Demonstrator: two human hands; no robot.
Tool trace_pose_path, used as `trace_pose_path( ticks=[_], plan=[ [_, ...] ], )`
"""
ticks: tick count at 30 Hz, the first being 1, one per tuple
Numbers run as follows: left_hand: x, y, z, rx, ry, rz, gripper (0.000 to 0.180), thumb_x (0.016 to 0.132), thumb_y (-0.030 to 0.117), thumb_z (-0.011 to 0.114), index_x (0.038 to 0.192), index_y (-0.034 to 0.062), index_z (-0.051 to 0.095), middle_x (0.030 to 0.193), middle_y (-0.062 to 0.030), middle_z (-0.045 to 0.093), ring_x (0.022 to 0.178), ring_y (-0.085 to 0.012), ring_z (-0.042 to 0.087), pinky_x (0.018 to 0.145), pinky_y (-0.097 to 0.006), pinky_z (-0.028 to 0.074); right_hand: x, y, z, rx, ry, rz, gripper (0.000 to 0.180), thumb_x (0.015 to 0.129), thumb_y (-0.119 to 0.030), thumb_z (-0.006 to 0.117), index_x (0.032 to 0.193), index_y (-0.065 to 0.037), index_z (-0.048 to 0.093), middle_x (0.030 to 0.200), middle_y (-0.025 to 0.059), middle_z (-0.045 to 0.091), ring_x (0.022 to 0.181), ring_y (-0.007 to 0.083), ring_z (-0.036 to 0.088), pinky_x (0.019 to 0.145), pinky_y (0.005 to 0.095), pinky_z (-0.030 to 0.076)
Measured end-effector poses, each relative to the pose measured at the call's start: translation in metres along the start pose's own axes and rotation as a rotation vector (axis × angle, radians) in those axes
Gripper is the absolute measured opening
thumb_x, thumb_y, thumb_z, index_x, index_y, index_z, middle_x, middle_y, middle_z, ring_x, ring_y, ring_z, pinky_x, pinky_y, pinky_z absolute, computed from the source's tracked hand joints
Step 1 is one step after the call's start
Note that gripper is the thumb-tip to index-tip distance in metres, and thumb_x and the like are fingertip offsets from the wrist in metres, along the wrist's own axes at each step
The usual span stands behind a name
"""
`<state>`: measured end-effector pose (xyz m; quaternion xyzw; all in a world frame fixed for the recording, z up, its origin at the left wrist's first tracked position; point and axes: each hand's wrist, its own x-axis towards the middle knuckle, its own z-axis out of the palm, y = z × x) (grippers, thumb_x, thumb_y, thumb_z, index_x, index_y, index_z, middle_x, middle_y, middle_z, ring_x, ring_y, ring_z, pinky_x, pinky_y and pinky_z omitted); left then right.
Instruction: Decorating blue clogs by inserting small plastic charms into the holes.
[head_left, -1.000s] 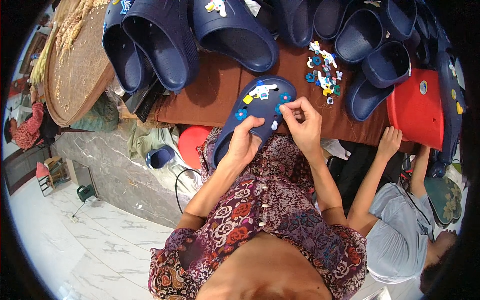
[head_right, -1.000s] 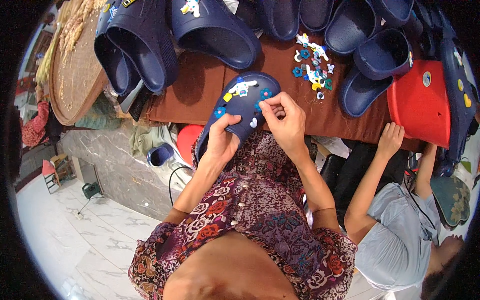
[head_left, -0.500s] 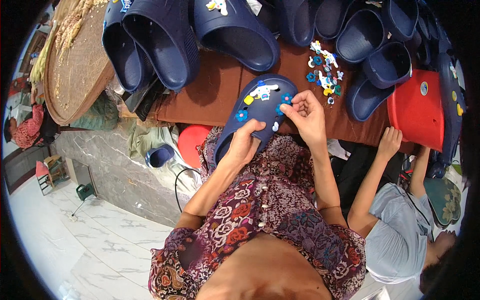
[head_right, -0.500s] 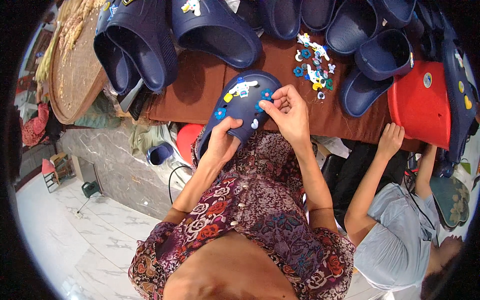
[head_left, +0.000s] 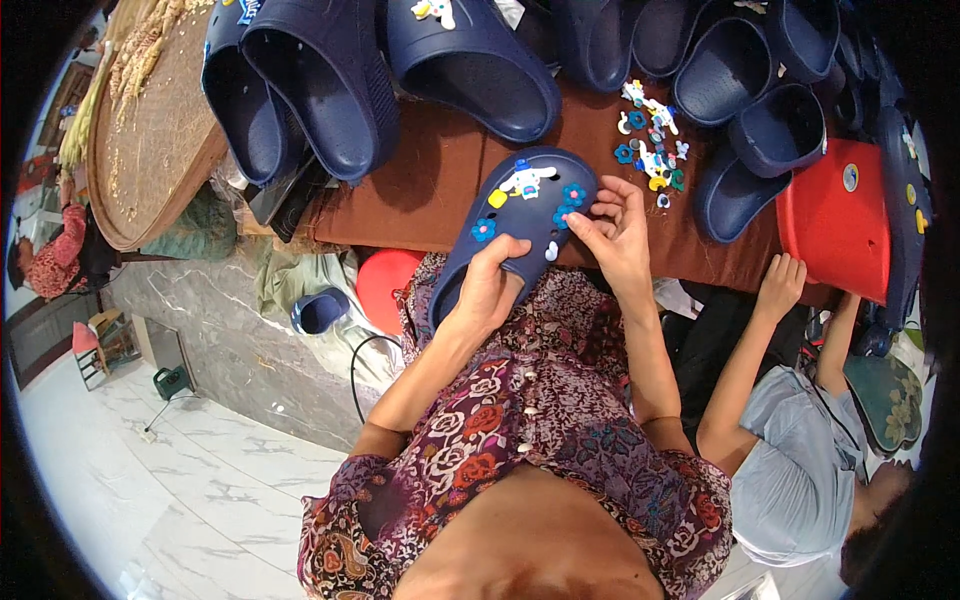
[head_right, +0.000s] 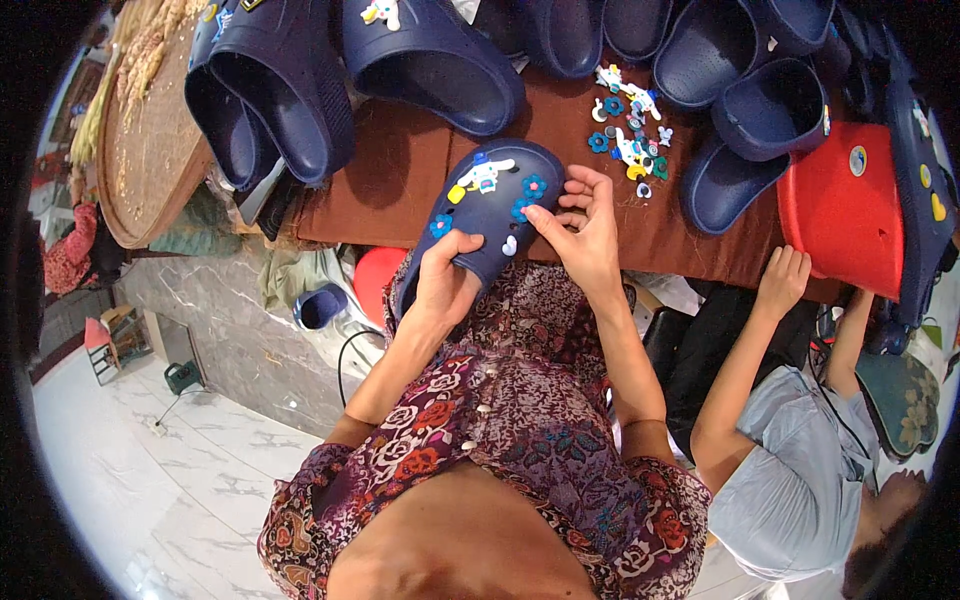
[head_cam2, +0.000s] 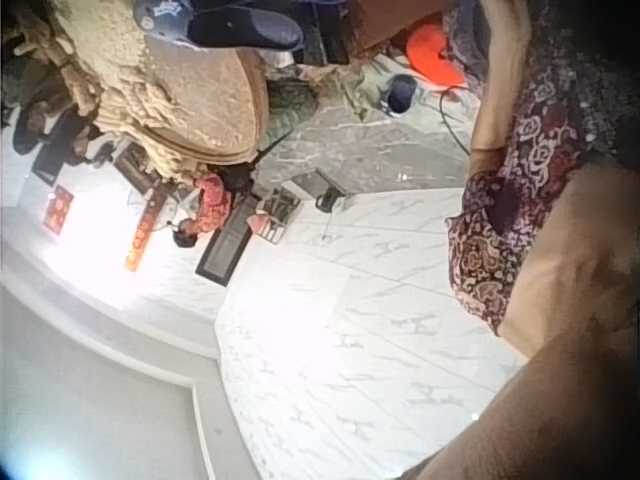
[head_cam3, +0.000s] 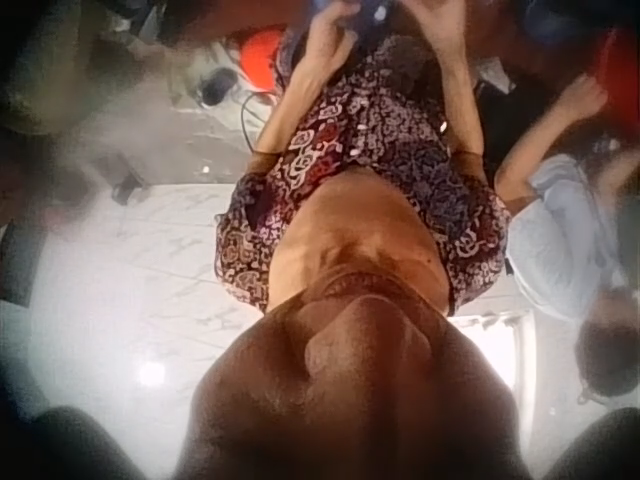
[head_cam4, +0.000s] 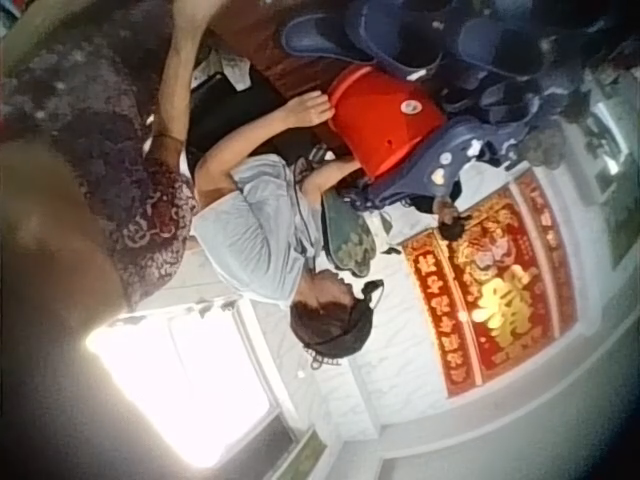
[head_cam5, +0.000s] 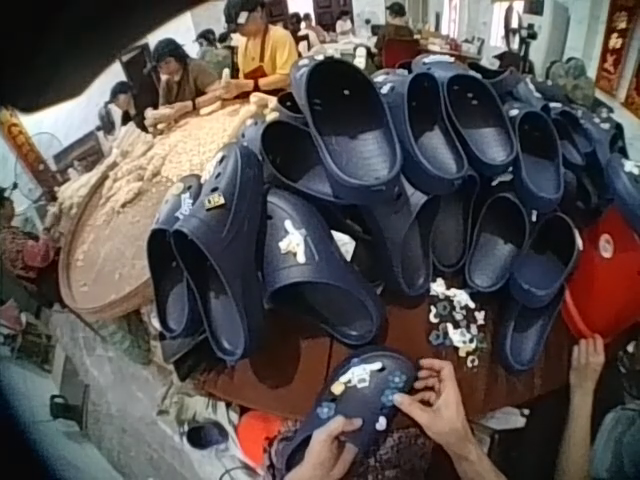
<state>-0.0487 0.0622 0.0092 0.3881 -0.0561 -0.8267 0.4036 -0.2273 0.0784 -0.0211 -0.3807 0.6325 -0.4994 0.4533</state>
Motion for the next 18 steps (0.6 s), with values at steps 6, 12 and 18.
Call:
trace_pose_path(
  ticks=[6,12,18],
  plan=[
    [-0.004,-0.006,-0.002,0.016,-0.057,0.022,0.052,0.081,0.001,0.054,0.132,-0.0062,0.048,0.125,-0.0165,0.061,0.115,-0.0285,0.061,0.103,-0.041,0.048,0.010,0.001,-0.005,0.107,-0.188,0.012,0.084,0.081,-0.016,0.080,0.148,0.000,0.031,0.131,0.0181,0.052,0.109,0.0185,0.055,0.088,0.0337,0.051],
    [-0.006,-0.012,-0.007,0.029,-0.038,0.014,0.050,0.082,-0.001,0.054,0.131,-0.0060,0.050,0.124,-0.0154,0.061,0.115,-0.0276,0.061,0.102,-0.041,0.049,0.010,-0.009,-0.005,0.025,-0.238,0.064,0.081,0.082,-0.016,0.076,0.148,-0.004,0.032,0.123,0.0143,0.057,0.101,0.0173,0.058,0.085,0.0321,0.050],
    [-0.007,-0.009,-0.004,0.049,-0.013,0.048,0.042,0.083,0.000,0.056,0.125,-0.0051,0.053,0.119,-0.0131,0.063,0.110,-0.0249,0.063,0.100,-0.038,0.050,0.015,-0.001,-0.004,0.033,-0.236,0.032,0.080,0.082,-0.017,0.077,0.148,-0.004,0.033,0.122,0.0135,0.057,0.100,0.0164,0.057,0.084,0.0302,0.050]
  ],
)
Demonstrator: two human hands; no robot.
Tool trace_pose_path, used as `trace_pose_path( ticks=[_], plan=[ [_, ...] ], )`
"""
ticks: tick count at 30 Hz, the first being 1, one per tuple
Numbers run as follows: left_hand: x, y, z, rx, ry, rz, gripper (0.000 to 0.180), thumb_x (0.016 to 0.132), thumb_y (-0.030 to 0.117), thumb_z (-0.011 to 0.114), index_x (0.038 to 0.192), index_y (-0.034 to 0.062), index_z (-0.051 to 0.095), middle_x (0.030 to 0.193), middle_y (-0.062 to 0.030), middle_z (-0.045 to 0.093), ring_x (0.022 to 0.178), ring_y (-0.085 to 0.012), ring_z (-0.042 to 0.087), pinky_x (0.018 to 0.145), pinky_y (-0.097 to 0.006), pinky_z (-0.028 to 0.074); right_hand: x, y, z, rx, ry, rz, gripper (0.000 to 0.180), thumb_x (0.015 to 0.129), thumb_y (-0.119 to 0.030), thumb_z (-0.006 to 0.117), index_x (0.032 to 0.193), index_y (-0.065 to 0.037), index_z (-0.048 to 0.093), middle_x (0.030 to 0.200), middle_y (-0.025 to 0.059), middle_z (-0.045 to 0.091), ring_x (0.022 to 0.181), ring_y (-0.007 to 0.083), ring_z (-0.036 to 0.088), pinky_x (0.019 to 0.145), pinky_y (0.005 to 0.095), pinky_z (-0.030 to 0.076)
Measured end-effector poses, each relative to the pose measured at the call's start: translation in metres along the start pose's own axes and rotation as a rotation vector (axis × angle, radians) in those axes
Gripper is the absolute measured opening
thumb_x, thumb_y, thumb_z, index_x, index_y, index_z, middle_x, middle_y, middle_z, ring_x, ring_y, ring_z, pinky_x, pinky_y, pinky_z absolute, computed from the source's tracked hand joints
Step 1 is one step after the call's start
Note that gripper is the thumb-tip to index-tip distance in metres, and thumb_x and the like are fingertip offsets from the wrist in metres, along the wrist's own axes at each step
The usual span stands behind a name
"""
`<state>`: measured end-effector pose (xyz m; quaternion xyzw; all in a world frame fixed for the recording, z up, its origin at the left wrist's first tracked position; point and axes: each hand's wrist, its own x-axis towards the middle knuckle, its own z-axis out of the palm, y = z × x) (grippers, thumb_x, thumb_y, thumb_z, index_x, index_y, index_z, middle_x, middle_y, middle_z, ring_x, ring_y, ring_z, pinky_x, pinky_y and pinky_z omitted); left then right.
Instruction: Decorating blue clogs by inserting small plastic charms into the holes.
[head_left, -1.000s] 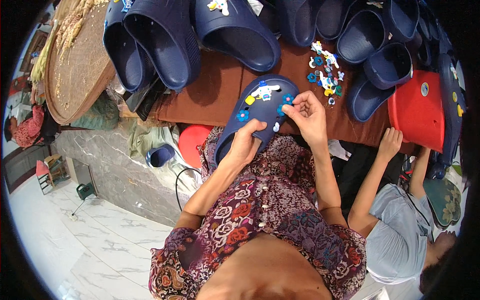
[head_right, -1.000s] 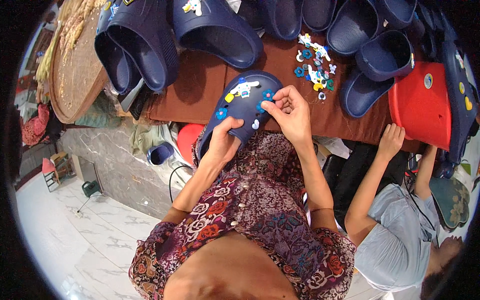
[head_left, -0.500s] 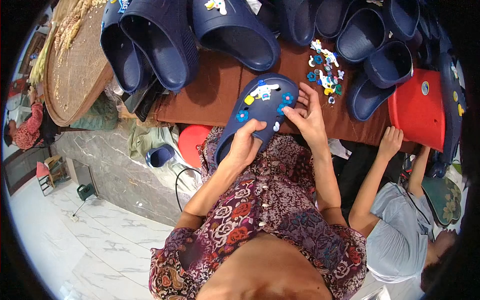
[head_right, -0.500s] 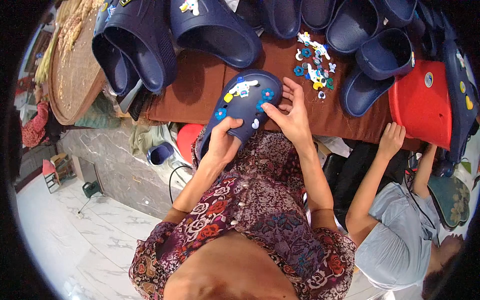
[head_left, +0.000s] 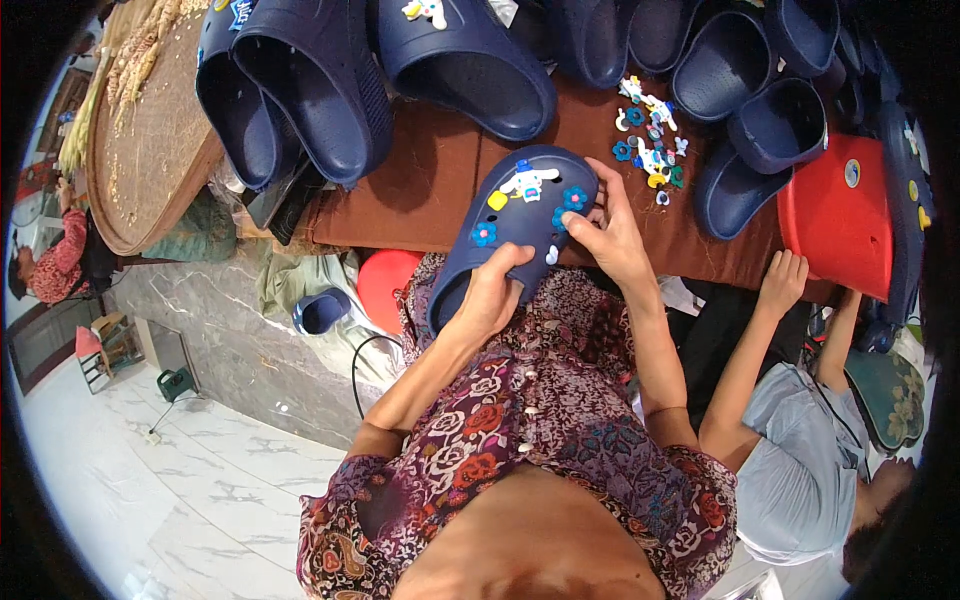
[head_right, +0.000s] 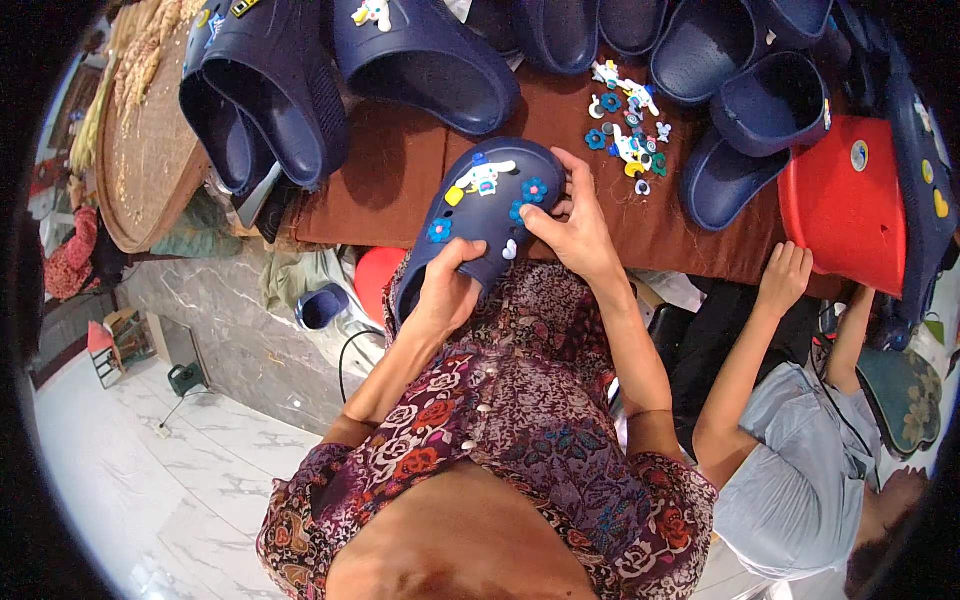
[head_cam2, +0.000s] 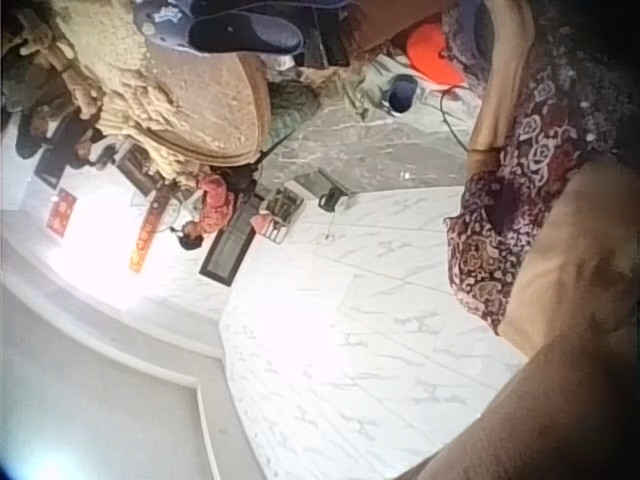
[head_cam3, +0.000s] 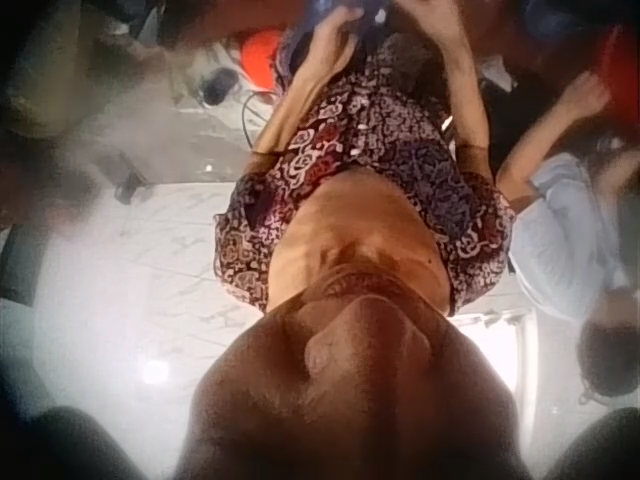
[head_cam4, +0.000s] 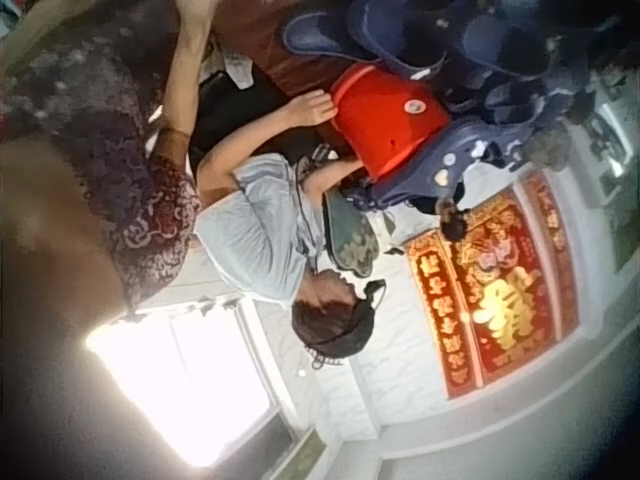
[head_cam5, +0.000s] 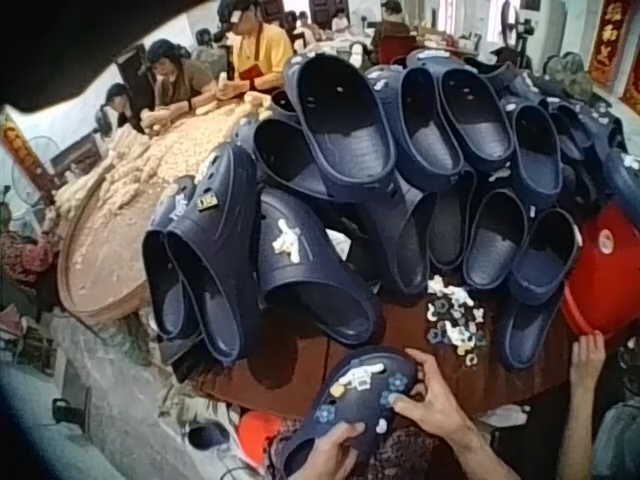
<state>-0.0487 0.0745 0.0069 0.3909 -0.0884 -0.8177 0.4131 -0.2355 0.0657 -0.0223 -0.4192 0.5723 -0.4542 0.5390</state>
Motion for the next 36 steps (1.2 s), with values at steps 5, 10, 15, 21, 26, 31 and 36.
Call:
trace_pose_path(
  ticks=[5,10,15,21,26,31,36],
  plan=[
    [0.000,0.003,-0.009,0.073,-0.018,-0.017,0.047,0.079,-0.006,0.059,0.126,-0.0047,0.054,0.118,-0.0122,0.064,0.109,-0.0236,0.064,0.100,-0.037,0.050,-0.005,0.000,0.002,0.070,0.025,0.000,0.078,0.084,-0.016,0.078,0.148,-0.004,0.035,0.125,0.0137,0.055,0.107,0.0172,0.057,0.088,0.0327,0.050],
    [0.006,0.002,-0.012,-0.020,-0.028,0.004,0.047,0.077,-0.009,0.061,0.124,-0.0034,0.056,0.118,-0.0112,0.065,0.109,-0.0213,0.064,0.100,-0.036,0.050,-0.020,-0.007,0.007,-0.097,0.233,-0.214,0.064,0.082,-0.014,0.080,0.139,-0.005,0.051,0.123,0.0112,0.054,0.110,0.0204,0.057,0.093,0.0336,0.049],
    [0.004,0.004,-0.009,-0.011,-0.013,-0.025,0.045,0.078,-0.007,0.063,0.123,-0.0024,0.056,0.116,-0.0093,0.065,0.108,-0.0188,0.063,0.099,-0.033,0.050,-0.026,-0.020,0.012,-0.418,0.193,-0.405,0.028,0.077,-0.011,0.081,0.105,-0.009,0.075,0.118,0.0108,0.055,0.113,0.0247,0.054,0.094,0.0356,0.047],
    [0.004,0.007,-0.006,-0.016,-0.039,-0.014,0.039,0.084,-0.003,0.064,0.122,-0.0022,0.058,0.117,-0.0087,0.065,0.105,-0.0172,0.064,0.098,-0.033,0.050,-0.017,-0.018,0.013,-0.568,0.207,-0.464,0.026,0.079,-0.013,0.080,0.104,-0.012,0.075,0.116,0.0121,0.054,0.110,0.0274,0.054,0.090,0.0373,0.049],
    [-0.003,0.015,0.000,0.145,-0.061,-0.058,0.042,0.089,0.004,0.068,0.129,-0.0033,0.054,0.123,-0.0086,0.063,0.112,-0.0166,0.061,0.100,-0.032,0.049,-0.017,-0.016,0.016,-0.532,0.212,-0.425,0.026,0.080,-0.015,0.079,0.105,-0.012,0.075,0.118,0.0132,0.053,0.110,0.0280,0.054,0.089,0.0374,0.050],
    [-0.007,0.015,-0.001,0.230,-0.060,-0.018,0.044,0.090,0.003,0.068,0.131,-0.0027,0.053,0.125,-0.0079,0.062,0.114,-0.0159,0.060,0.101,-0.031,0.048,-0.018,-0.013,0.019,-0.552,0.246,-0.450,0.025,0.081,-0.013,0.078,0.106,-0.012,0.074,0.120,0.0145,0.051,0.109,0.0293,0.056,0.089,0.0378,0.051],
    [-0.010,0.015,0.002,0.252,-0.008,-0.003,0.046,0.089,0.004,0.069,0.132,-0.0028,0.053,0.126,-0.0077,0.061,0.114,-0.0159,0.059,0.103,-0.031,0.046,-0.024,-0.011,0.016,-0.553,0.320,-0.520,0.025,0.083,-0.006,0.075,0.108,-0.006,0.072,0.112,0.0135,0.058,0.102,0.0261,0.061,0.083,0.0338,0.052]
  ],
)
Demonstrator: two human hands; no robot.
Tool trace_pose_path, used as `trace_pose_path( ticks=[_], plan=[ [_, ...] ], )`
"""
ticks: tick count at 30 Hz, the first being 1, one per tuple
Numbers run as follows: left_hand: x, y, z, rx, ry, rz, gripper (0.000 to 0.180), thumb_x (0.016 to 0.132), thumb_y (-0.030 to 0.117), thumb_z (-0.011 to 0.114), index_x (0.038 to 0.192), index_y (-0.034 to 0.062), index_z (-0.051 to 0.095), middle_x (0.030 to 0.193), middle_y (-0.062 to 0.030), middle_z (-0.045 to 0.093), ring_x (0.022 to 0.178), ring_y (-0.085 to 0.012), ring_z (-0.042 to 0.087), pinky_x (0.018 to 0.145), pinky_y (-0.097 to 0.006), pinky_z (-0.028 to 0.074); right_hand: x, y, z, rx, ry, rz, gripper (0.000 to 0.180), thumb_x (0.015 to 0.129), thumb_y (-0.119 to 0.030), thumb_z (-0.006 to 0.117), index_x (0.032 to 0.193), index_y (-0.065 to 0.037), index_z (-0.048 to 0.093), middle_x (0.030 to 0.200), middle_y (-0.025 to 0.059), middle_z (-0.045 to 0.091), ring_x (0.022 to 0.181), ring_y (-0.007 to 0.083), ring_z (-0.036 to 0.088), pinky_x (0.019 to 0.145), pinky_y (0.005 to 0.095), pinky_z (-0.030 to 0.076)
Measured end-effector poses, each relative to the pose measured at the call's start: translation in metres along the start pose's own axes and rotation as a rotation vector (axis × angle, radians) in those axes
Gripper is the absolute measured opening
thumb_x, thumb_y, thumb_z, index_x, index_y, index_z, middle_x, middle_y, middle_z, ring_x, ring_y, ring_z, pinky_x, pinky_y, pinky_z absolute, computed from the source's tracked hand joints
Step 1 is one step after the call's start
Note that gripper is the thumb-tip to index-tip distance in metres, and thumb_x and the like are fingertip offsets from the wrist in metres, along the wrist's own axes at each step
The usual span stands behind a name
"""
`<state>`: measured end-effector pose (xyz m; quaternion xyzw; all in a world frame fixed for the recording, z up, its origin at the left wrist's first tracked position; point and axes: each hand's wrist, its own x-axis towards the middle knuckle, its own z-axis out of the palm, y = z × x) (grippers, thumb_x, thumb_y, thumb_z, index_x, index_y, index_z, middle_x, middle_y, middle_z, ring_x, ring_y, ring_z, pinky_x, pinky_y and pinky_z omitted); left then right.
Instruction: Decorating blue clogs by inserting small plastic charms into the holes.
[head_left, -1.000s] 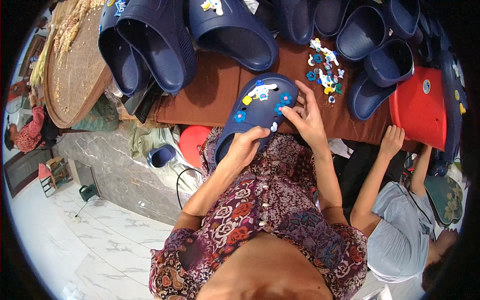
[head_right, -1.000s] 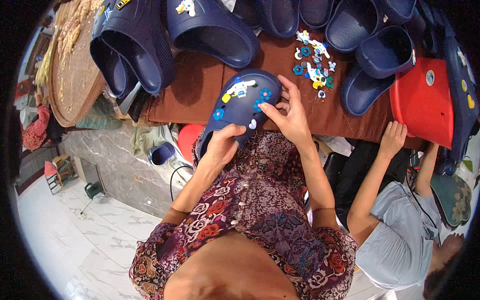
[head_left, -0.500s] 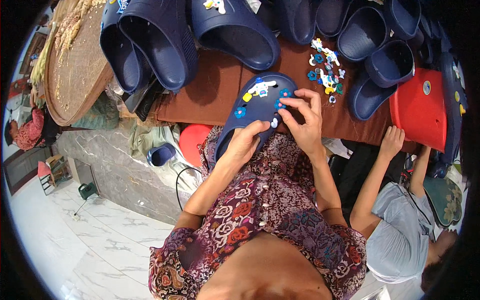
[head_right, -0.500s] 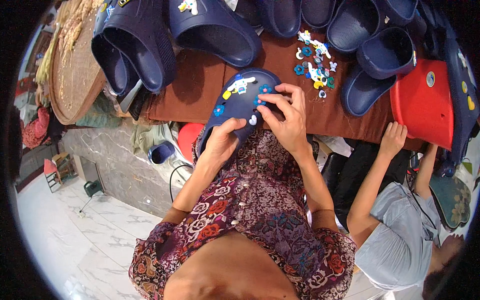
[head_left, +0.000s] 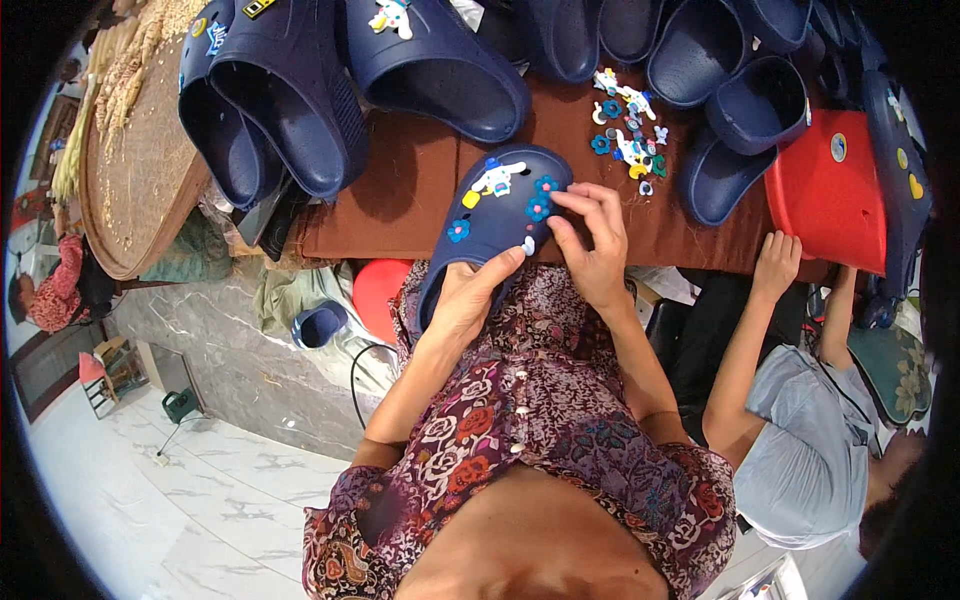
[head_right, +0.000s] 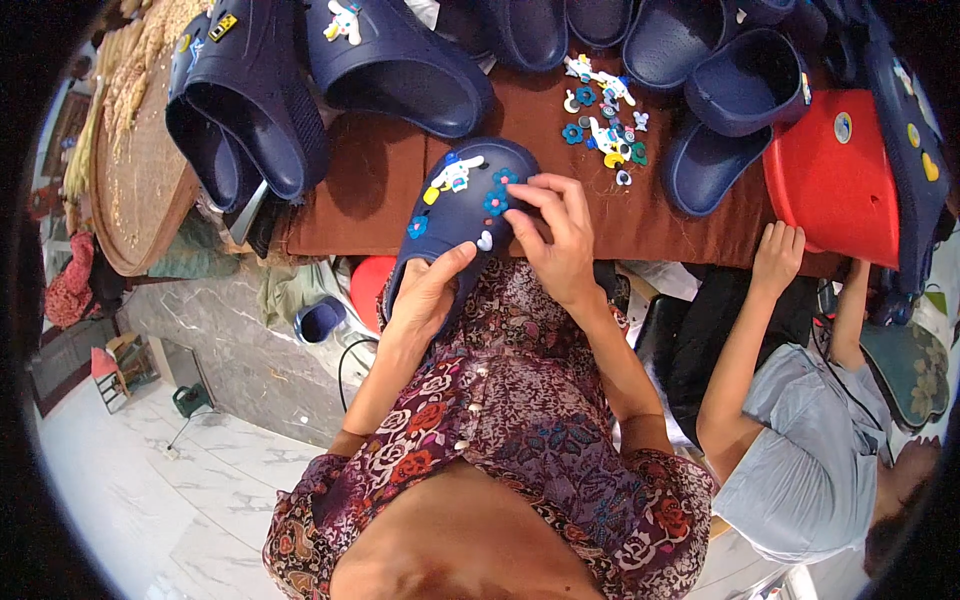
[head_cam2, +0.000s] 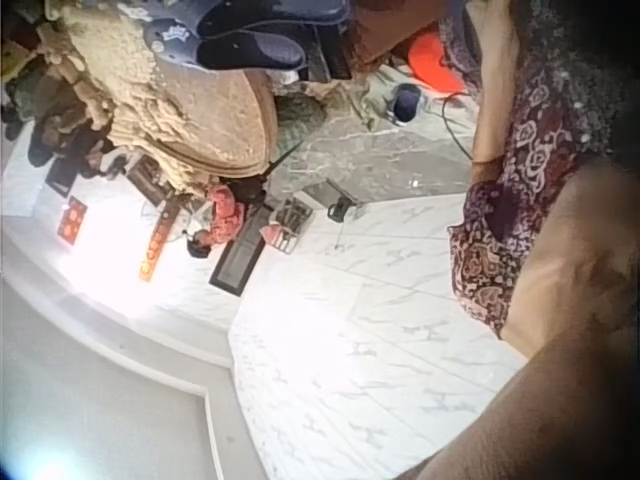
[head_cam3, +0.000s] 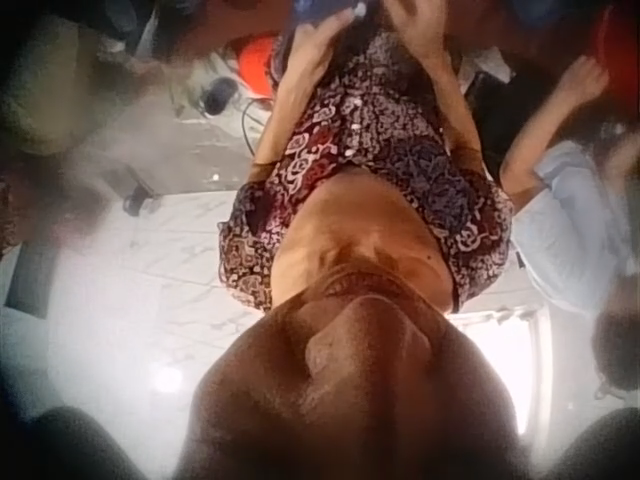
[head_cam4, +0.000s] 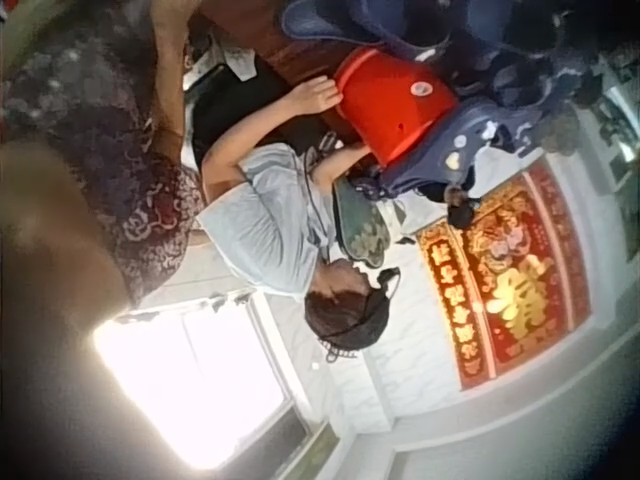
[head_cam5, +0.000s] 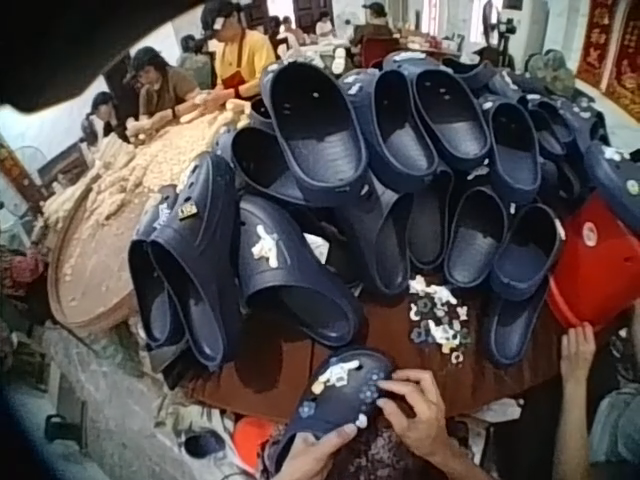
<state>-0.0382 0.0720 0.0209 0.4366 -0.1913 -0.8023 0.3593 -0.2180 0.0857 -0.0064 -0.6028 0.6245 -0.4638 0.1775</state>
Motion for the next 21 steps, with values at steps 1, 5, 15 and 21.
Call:
trace_pose_path(
  ticks=[1,5,15,21],
  plan=[
    [0.000,-0.001,0.000,0.005,0.016,0.009,0.046,0.090,0.005,0.070,0.132,-0.0030,0.052,0.126,-0.0080,0.061,0.115,-0.0160,0.059,0.103,-0.031,0.046,0.000,-0.002,-0.002,0.020,0.032,0.052,0.023,0.084,-0.003,0.073,0.107,-0.004,0.071,0.107,0.0122,0.061,0.097,0.0247,0.063,0.080,0.0319,0.052],
    [0.001,-0.003,-0.001,0.025,0.024,0.038,0.047,0.090,0.006,0.070,0.132,-0.0037,0.052,0.126,-0.0091,0.062,0.115,-0.0163,0.059,0.103,-0.032,0.046,-0.011,0.014,-0.013,0.092,0.072,0.219,0.013,0.088,-0.002,0.070,0.101,-0.002,0.071,0.099,0.0094,0.063,0.086,0.0174,0.063,0.073,0.0293,0.051],
    [-0.002,-0.008,0.003,-0.007,0.051,0.087,0.041,0.095,0.015,0.068,0.129,-0.0036,0.054,0.123,-0.0087,0.064,0.111,-0.0149,0.061,0.099,-0.031,0.047,-0.016,-0.019,-0.002,0.224,-0.152,0.116,0.029,0.076,-0.007,0.083,0.103,-0.005,0.073,0.094,0.0066,0.065,0.087,0.0168,0.065,0.070,0.0311,0.055],
    [-0.004,-0.004,0.000,-0.097,0.111,0.034,0.037,0.102,0.025,0.058,0.124,-0.0037,0.057,0.118,-0.0087,0.066,0.106,-0.0129,0.062,0.092,-0.028,0.050,-0.019,-0.016,0.005,0.245,-0.112,0.111,0.026,0.075,-0.005,0.083,0.100,-0.006,0.077,0.092,0.0054,0.065,0.084,0.0172,0.065,0.072,0.0305,0.053]
  ],
)
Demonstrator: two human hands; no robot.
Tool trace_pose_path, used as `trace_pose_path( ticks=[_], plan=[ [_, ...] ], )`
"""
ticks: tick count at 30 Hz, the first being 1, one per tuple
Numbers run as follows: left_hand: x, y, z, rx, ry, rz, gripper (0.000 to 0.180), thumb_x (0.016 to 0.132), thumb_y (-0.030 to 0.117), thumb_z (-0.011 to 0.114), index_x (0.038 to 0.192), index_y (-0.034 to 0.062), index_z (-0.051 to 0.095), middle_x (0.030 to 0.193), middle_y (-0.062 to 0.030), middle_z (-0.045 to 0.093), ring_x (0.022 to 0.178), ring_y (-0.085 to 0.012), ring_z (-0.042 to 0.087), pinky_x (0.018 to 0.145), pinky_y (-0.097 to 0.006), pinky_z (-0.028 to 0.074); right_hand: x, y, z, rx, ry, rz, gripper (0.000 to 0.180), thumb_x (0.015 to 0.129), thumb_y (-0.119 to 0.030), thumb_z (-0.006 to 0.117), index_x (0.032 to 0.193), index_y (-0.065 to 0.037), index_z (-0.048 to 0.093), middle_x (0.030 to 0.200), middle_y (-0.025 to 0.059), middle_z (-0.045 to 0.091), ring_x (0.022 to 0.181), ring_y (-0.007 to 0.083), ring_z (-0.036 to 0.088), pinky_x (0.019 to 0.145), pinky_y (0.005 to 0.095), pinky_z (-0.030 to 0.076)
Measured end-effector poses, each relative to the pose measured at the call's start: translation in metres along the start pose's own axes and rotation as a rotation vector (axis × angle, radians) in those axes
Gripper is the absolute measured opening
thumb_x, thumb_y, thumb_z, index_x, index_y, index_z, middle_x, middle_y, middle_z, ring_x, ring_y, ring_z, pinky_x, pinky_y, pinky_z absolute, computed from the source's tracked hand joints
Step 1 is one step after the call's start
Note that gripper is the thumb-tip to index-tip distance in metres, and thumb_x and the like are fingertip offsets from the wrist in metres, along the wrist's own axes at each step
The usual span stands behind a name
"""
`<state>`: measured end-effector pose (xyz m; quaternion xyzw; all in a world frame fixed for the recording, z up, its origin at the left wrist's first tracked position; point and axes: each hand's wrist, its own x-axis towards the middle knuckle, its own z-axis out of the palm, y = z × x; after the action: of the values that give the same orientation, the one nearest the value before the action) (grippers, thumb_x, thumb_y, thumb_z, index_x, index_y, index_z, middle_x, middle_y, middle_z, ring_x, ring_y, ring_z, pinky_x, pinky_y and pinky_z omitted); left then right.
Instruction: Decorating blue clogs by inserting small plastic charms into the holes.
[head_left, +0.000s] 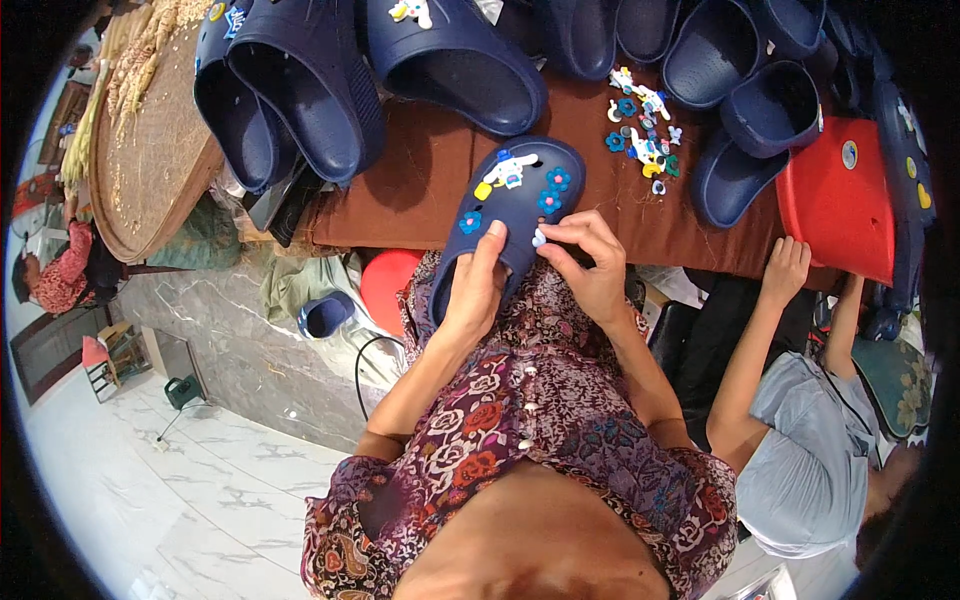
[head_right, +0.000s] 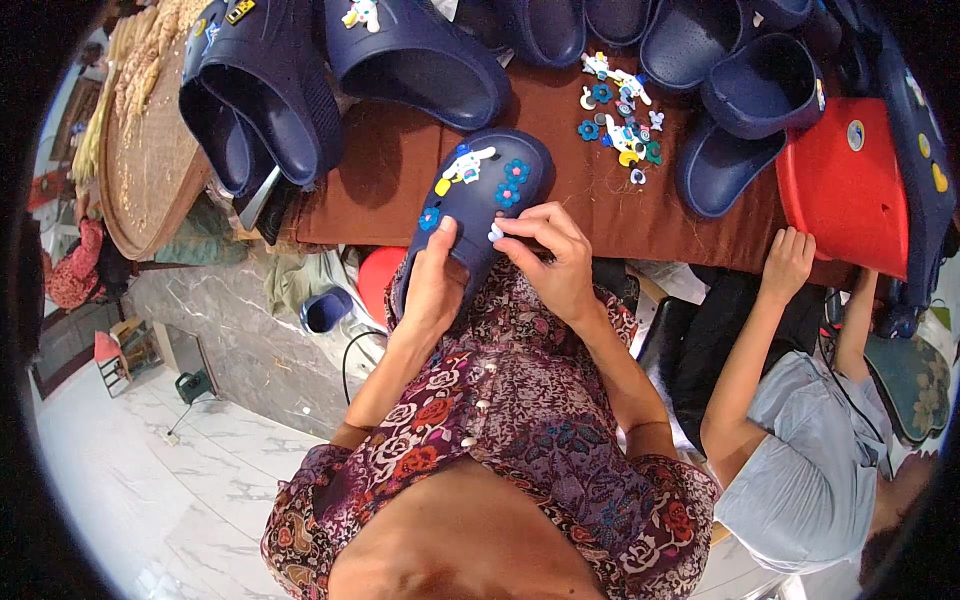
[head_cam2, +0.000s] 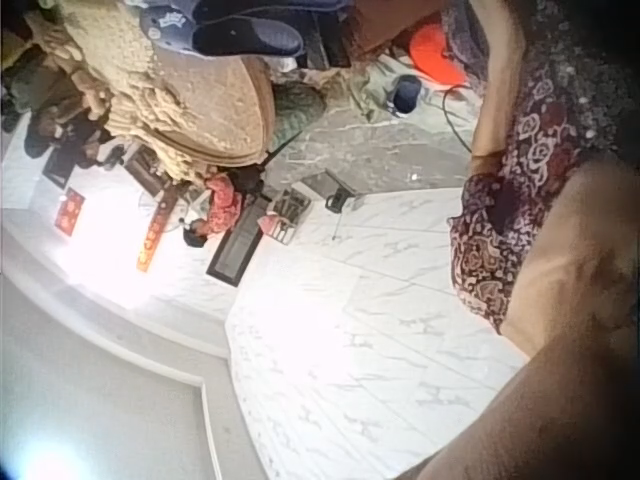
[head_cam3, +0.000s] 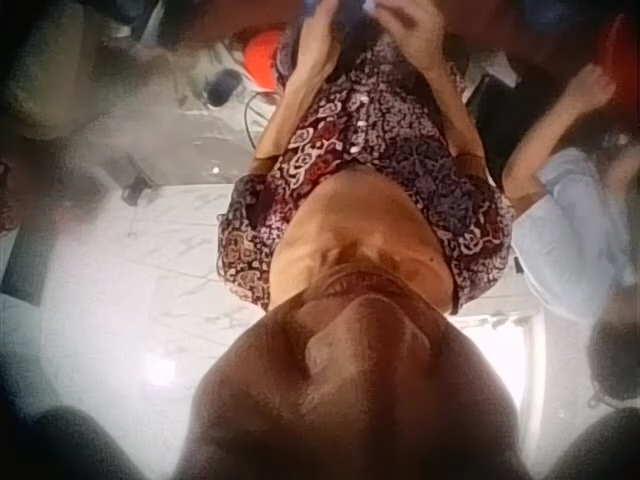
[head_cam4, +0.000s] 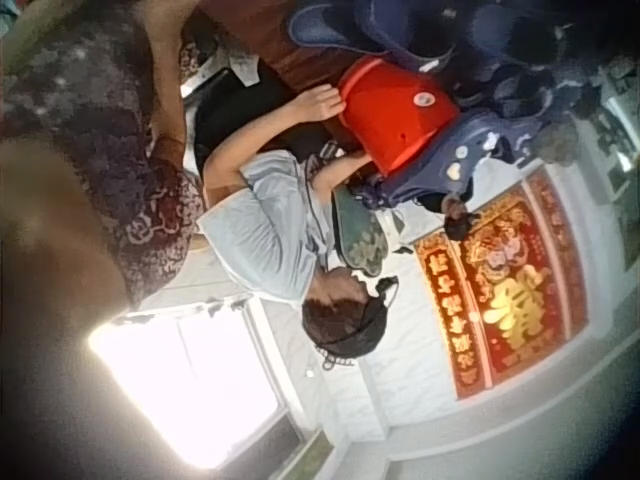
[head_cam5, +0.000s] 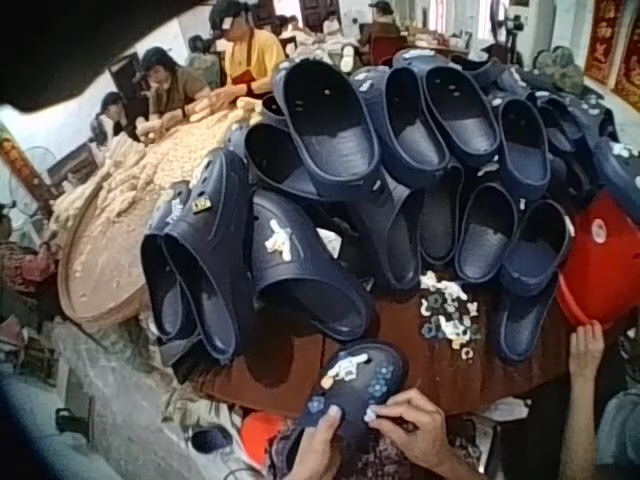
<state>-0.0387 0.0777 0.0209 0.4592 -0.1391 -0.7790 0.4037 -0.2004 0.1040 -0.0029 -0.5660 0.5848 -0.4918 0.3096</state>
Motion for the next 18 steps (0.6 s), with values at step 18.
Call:
trace_pose_path(
  ticks=[18],
  plan=[
    [0.005,-0.013,-0.001,0.110,0.040,0.121,0.038,0.101,0.027,0.060,0.126,-0.0020,0.057,0.120,-0.0077,0.064,0.108,-0.0128,0.061,0.094,-0.029,0.049,-0.003,0.008,0.004,0.142,-0.068,-0.015,0.026,0.078,0.002,0.079,0.104,-0.004,0.077,0.090,0.0050,0.064,0.084,0.0131,0.063,0.073,0.0259,0.051]
  ],
)
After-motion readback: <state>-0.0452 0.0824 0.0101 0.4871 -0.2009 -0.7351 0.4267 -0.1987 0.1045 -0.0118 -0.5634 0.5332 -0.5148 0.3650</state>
